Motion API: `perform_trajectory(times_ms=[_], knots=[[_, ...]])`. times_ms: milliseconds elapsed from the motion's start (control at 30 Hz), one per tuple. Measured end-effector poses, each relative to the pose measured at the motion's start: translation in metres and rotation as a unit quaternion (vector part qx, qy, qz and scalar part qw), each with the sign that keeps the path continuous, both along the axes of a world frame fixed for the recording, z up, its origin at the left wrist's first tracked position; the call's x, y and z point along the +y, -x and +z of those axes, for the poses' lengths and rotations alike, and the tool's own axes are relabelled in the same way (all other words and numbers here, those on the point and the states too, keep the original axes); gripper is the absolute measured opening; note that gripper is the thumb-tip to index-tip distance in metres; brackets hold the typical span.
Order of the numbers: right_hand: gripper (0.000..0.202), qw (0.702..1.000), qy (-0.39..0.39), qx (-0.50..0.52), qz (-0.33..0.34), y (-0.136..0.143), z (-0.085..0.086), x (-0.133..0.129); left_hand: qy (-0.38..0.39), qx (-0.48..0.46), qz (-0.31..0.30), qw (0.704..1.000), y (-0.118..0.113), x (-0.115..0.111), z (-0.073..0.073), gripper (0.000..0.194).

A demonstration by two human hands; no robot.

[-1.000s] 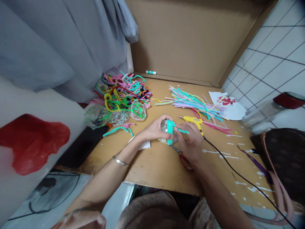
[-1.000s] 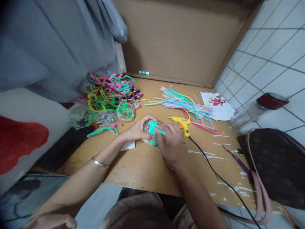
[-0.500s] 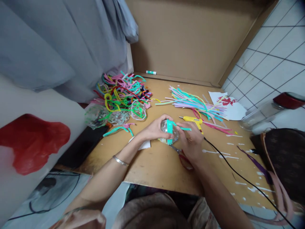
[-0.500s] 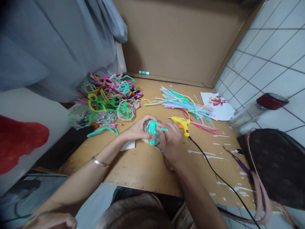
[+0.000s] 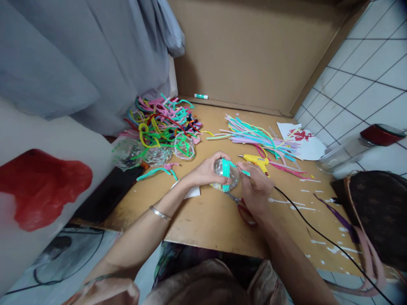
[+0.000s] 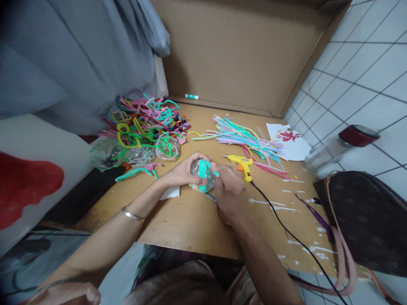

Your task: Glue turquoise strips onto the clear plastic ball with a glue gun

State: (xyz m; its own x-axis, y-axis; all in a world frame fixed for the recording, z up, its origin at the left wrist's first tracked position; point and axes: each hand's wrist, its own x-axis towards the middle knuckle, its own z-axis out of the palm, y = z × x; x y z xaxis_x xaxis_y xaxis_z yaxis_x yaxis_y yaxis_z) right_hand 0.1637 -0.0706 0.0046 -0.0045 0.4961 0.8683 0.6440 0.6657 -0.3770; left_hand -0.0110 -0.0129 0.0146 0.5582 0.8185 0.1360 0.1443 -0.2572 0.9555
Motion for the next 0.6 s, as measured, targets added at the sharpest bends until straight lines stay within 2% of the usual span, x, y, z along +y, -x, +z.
perform_trajectory(times_ms=[267,467,600], knots=[[0.018,0.999,-0.007,-0.025,-0.047,0.003,0.013,-0.006,-0.002,0.002,-0.002,1.0,0.001,0.001,-0.001,0.06],[0.026,0.998,-0.038,-0.035,-0.037,0.001,0.007,-0.006,-0.012,0.007,0.002,1.0,0.0,0.0,-0.001,0.06],[0.028,0.998,-0.031,-0.039,-0.024,0.002,0.008,-0.007,-0.004,0.0,-0.002,1.0,0.0,0.0,-0.001,0.06]])
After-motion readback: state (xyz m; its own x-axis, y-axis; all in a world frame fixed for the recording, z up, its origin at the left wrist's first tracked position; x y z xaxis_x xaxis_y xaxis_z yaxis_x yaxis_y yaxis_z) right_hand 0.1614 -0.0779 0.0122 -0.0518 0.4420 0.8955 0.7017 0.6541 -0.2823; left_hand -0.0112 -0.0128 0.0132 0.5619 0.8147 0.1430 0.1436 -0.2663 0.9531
